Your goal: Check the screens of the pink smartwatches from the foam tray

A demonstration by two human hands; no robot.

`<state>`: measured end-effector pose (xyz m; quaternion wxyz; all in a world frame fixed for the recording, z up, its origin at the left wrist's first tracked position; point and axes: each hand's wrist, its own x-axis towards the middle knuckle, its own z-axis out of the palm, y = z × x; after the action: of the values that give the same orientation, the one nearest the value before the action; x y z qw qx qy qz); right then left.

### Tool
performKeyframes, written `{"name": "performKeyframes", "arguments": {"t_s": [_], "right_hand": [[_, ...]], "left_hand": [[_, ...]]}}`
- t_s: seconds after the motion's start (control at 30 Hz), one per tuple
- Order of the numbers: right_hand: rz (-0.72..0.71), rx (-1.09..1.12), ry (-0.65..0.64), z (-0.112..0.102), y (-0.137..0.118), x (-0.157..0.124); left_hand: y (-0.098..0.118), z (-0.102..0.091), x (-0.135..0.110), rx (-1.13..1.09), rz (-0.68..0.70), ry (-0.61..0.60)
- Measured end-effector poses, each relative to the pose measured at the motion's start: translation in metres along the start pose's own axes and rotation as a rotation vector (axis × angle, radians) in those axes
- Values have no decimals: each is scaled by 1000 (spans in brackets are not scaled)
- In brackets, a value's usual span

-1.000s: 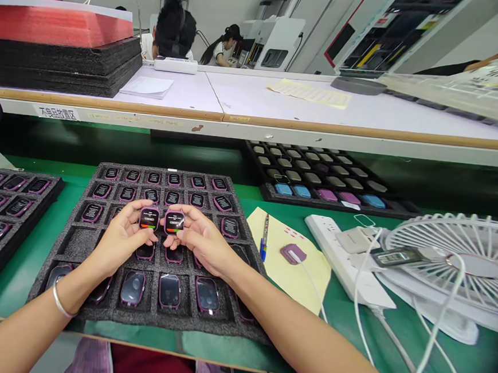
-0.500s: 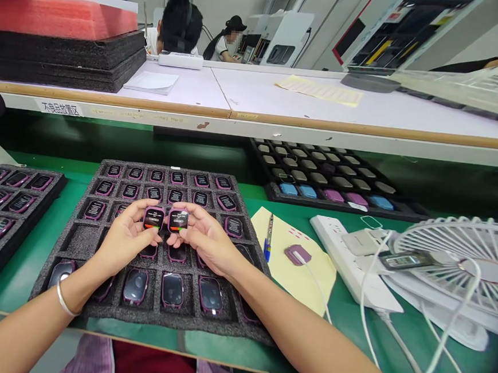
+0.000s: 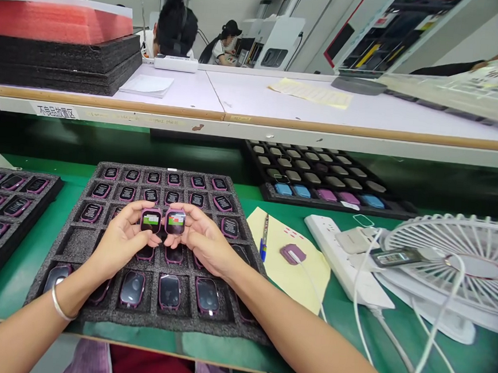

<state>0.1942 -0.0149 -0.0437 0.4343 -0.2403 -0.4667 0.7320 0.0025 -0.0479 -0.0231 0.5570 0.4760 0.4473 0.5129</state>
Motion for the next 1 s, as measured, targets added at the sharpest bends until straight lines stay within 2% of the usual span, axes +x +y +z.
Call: {"name": "performKeyframes", "arguments": {"t_s": [0.4, 1.0], "right_hand": [[15, -53, 91, -2, 4, 1], [-9, -68, 44, -1, 1, 0]], "left_hand": [[3, 3, -3, -20, -89, -4], [3, 0, -3, -35, -64, -19]]}}
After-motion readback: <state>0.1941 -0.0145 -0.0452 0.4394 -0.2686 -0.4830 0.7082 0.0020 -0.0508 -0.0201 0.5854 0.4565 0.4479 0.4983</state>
